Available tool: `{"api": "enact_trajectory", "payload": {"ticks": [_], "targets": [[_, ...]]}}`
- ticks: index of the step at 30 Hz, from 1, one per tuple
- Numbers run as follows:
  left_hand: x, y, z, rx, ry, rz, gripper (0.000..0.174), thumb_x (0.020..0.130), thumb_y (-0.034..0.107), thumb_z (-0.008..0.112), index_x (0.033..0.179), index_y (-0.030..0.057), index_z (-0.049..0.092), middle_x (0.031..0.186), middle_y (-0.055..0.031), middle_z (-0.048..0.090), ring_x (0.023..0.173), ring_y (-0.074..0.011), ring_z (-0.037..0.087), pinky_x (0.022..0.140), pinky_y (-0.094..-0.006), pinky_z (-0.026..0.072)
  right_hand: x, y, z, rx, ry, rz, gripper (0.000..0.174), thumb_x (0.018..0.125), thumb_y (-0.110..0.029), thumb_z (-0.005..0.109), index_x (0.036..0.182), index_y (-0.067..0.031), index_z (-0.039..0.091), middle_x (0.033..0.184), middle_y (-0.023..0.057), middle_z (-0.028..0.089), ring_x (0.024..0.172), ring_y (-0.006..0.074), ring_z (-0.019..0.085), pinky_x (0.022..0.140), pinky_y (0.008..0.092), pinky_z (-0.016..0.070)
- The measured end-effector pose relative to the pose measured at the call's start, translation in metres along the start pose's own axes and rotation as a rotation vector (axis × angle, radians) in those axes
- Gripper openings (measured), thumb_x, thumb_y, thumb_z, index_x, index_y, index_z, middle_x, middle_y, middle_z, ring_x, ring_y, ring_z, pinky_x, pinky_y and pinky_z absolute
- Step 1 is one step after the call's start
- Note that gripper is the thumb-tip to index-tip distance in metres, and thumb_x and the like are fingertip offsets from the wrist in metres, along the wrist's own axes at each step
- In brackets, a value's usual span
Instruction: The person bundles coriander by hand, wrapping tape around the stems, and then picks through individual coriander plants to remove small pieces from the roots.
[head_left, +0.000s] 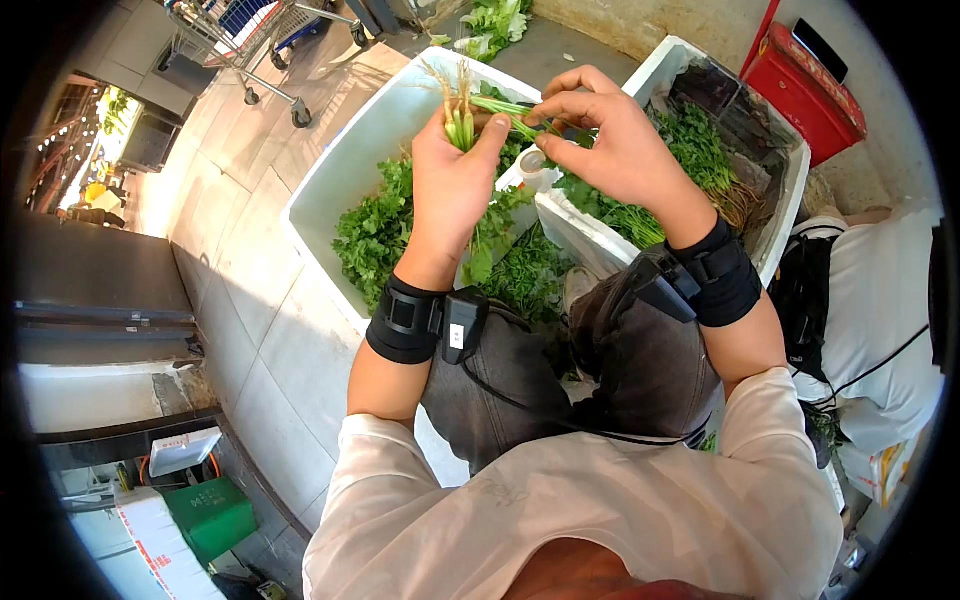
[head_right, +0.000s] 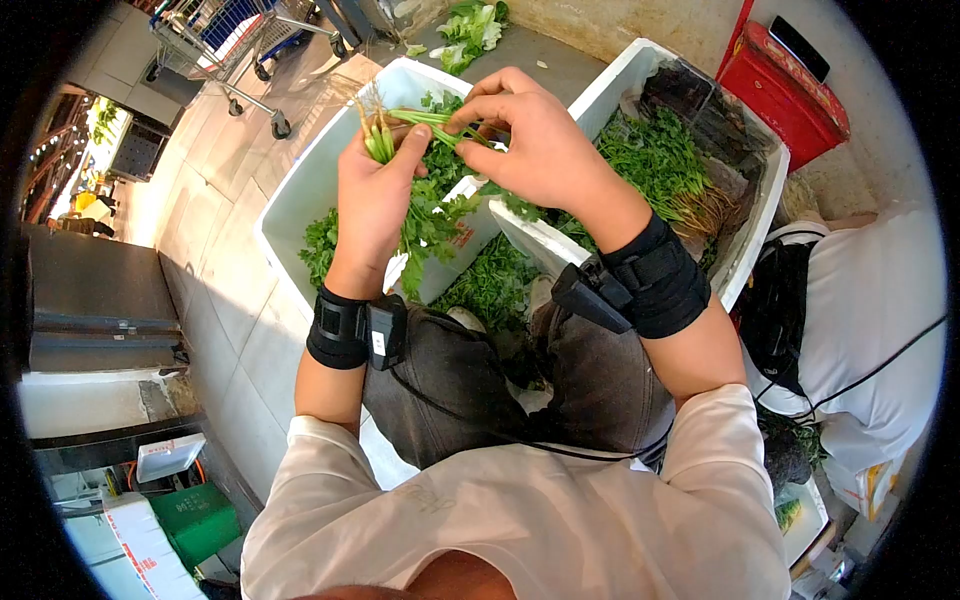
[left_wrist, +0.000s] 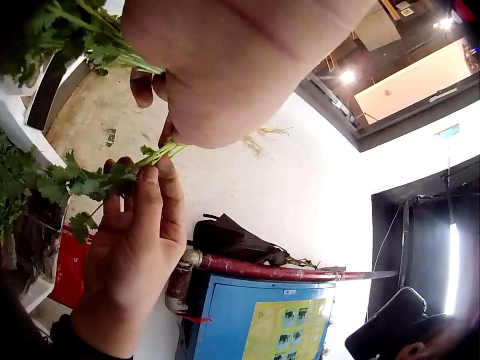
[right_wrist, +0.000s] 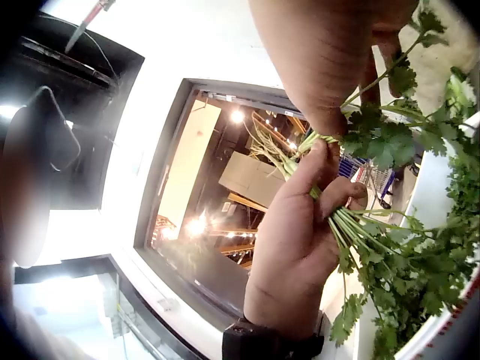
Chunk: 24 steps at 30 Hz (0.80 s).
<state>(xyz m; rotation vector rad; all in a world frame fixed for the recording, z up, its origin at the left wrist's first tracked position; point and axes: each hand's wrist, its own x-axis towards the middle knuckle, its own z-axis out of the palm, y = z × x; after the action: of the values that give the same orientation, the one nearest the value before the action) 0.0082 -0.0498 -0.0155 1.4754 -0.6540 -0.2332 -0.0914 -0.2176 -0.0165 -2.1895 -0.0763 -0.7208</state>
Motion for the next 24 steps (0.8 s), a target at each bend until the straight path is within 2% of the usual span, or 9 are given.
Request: {"api": "enact_trajectory", "payload": {"ticks": [5, 8, 11, 13, 16, 20, 22, 24], "targets": [[-0.0003, -0.0002, -0.0005, 0.01, -0.008, -0.001, 0.014, 0.095, 0.007, 0.069, 0.105, -0.0029, 0.067, 0.095, -0.006, 0.074, 0.085, -0.0101, 0.065, 0.077, -0.0273, 0.0525, 0.002, -0.0001, -0.0032, -0.055, 0.006, -0.032, 0.018, 0.085, -0.014, 0.075, 0.1, -0.0047, 0.076, 0.109, 0.0118, 0.063, 0.094, 0.0273, 0.066, 0.082, 0.0372, 0.0536], [0.0003, -0.002, -0.0011, 0.103, -0.03, 0.067, 0.015, 0.094, 0.007, 0.07, 0.105, -0.0026, 0.066, 0.092, -0.007, 0.074, 0.083, -0.0102, 0.065, 0.076, -0.0282, 0.0527, 0.0022, 0.0012, -0.0036, -0.103, 0.019, -0.051, 0.018, 0.085, -0.016, 0.076, 0.098, -0.0038, 0.075, 0.105, 0.0119, 0.063, 0.095, 0.0286, 0.066, 0.081, 0.0376, 0.0533], [-0.0006, -0.001, -0.0008, 0.208, -0.073, 0.107, 0.016, 0.096, 0.008, 0.071, 0.109, -0.0013, 0.067, 0.094, -0.0019, 0.071, 0.079, -0.0071, 0.059, 0.072, -0.0249, 0.0493, 0.0022, 0.001, -0.0043, -0.107, 0.029, -0.06, 0.017, 0.085, -0.016, 0.075, 0.097, -0.0031, 0.075, 0.104, 0.0116, 0.064, 0.094, 0.0293, 0.066, 0.081, 0.0383, 0.0534], [0.0002, -0.0006, -0.0001, 0.296, -0.096, 0.18, 0.017, 0.092, 0.009, 0.072, 0.102, -0.0023, 0.065, 0.086, -0.0077, 0.071, 0.077, -0.0094, 0.063, 0.071, -0.0288, 0.0521, 0.0026, 0.0028, -0.0042, -0.095, 0.058, -0.057, 0.016, 0.084, -0.015, 0.074, 0.095, -0.0031, 0.075, 0.102, 0.0112, 0.065, 0.091, 0.0291, 0.066, 0.081, 0.0378, 0.0533], [-0.004, 0.0069, 0.0038, 0.228, -0.112, 0.076, 0.016, 0.092, 0.01, 0.071, 0.102, -0.0019, 0.065, 0.084, -0.0051, 0.069, 0.075, -0.0085, 0.062, 0.068, -0.0278, 0.0513, 0.0028, 0.0039, -0.0039, -0.006, 0.064, -0.006, 0.015, 0.084, -0.015, 0.074, 0.094, -0.0035, 0.075, 0.101, 0.011, 0.066, 0.09, 0.0286, 0.067, 0.082, 0.0368, 0.0532], [-0.0027, 0.0039, 0.0031, 0.136, -0.103, 0.073, 0.016, 0.093, 0.01, 0.071, 0.101, -0.0014, 0.065, 0.084, -0.0033, 0.068, 0.074, -0.0078, 0.061, 0.067, -0.0268, 0.0506, 0.0027, 0.0021, -0.0044, 0.017, 0.025, 0.034, 0.016, 0.084, -0.015, 0.074, 0.095, -0.0045, 0.075, 0.101, 0.0106, 0.065, 0.092, 0.0274, 0.067, 0.083, 0.0366, 0.0532], [-0.0019, 0.0031, 0.0027, 0.114, -0.087, 0.03, 0.014, 0.094, 0.008, 0.071, 0.103, -0.0002, 0.065, 0.088, 0.0011, 0.065, 0.079, -0.0059, 0.057, 0.069, -0.0246, 0.0477, 0.0029, 0.0005, -0.0046, -0.034, 0.017, -0.061, 0.018, 0.085, -0.015, 0.073, 0.099, -0.0037, 0.074, 0.103, 0.0111, 0.064, 0.094, 0.0275, 0.066, 0.084, 0.0369, 0.0531], [-0.0001, -0.0016, 0.0037, 0.1, -0.059, 0.033, 0.015, 0.093, 0.01, 0.072, 0.101, -0.0005, 0.065, 0.087, -0.0009, 0.067, 0.077, -0.0072, 0.059, 0.068, -0.0258, 0.0491, 0.0035, 0.0009, -0.004, -0.035, 0.01, -0.11, 0.019, 0.086, -0.015, 0.072, 0.1, -0.003, 0.073, 0.104, 0.0117, 0.062, 0.095, 0.0278, 0.065, 0.084, 0.037, 0.0529]]}}
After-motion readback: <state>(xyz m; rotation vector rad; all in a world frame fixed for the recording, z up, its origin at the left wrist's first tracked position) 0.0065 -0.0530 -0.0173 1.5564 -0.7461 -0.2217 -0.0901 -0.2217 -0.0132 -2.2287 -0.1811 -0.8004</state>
